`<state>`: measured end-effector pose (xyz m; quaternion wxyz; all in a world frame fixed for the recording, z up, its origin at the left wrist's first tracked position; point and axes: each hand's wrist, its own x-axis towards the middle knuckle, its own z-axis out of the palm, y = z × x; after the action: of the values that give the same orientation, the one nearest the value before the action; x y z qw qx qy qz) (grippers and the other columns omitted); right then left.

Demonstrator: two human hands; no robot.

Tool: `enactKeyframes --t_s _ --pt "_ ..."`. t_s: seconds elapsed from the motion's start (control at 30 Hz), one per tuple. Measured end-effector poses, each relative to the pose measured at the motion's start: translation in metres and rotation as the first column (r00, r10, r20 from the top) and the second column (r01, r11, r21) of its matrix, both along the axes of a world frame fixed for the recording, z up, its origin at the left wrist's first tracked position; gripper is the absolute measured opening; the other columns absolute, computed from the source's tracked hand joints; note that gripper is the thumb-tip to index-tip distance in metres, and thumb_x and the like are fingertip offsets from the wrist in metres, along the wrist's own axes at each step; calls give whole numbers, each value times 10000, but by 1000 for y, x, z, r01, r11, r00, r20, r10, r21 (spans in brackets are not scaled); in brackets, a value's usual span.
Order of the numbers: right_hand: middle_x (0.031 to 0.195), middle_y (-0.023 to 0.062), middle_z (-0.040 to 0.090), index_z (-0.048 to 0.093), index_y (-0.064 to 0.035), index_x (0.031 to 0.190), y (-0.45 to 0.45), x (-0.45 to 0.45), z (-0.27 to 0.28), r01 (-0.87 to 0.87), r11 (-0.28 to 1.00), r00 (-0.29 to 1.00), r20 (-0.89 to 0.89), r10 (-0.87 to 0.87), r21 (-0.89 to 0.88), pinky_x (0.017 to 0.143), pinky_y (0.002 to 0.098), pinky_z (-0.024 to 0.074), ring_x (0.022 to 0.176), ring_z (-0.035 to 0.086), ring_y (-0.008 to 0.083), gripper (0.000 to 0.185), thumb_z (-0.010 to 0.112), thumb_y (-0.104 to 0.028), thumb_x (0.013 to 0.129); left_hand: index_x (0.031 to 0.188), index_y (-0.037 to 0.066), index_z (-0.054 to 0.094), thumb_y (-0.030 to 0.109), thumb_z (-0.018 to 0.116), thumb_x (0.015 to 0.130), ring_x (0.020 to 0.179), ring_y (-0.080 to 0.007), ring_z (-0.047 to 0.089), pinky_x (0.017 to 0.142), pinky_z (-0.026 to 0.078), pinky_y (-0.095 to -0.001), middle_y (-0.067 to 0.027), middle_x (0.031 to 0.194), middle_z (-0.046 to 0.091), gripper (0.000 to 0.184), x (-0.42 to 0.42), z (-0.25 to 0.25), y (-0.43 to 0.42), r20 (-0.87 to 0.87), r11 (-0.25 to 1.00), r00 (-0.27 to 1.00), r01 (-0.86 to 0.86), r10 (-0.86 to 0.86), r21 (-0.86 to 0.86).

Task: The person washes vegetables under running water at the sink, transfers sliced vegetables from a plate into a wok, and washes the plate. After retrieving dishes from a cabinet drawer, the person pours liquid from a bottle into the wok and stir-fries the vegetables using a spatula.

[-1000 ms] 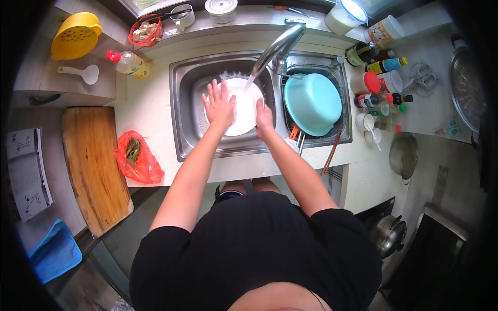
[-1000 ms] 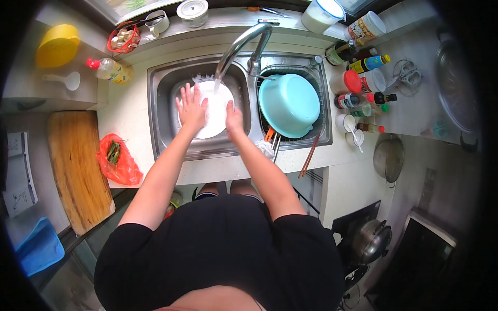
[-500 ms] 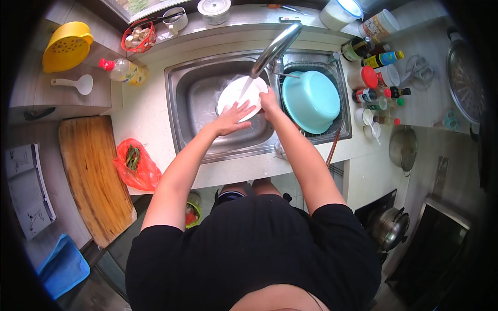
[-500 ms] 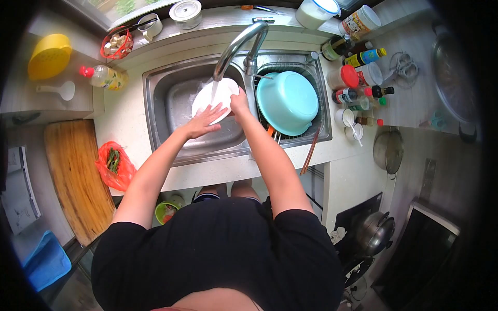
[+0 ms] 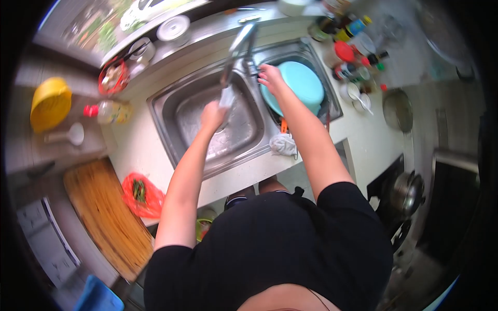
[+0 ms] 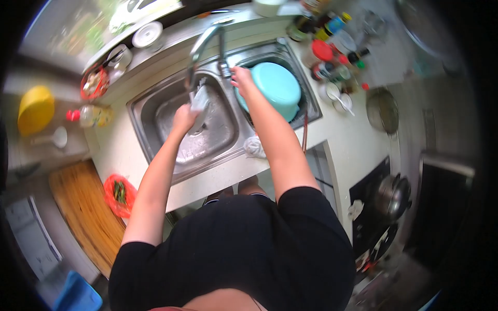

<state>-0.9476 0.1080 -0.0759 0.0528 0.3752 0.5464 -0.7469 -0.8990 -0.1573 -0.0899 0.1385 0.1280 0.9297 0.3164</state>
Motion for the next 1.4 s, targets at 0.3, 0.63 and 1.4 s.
enactKeyframes --t_s 0.3,0.63,1.4 --pt "1052 70 670 742 -257 760 -16 102 56 -527 499 781 161 603 688 967 560 313 1005 607 277 475 340 -446 929 858 35 660 308 701 777 810 -413 596 723 461 -466 -202 835 639 288 40 18 -76 -102 895 965 181 -242 -408" --pt "876 55 638 604 -22 1200 85 366 60 411 899 826 -478 -299 148 721 240 518 745 606 122 439 560 33 767 883 107 683 359 723 759 972 -255 583 884 304 -510 -93 875 656 284 37 41 -97 -178 799 921 190 -346 -571" --pt "654 -34 471 493 -144 765 282 1003 -166 578 -387 -429 137 -893 -719 600 297 316 564 417 116 474 329 -551 944 928 63 641 187 623 846 818 -299 615 807 418 -400 -81 913 682 150 287 194 124 -600 825 650 75 -467 -560"
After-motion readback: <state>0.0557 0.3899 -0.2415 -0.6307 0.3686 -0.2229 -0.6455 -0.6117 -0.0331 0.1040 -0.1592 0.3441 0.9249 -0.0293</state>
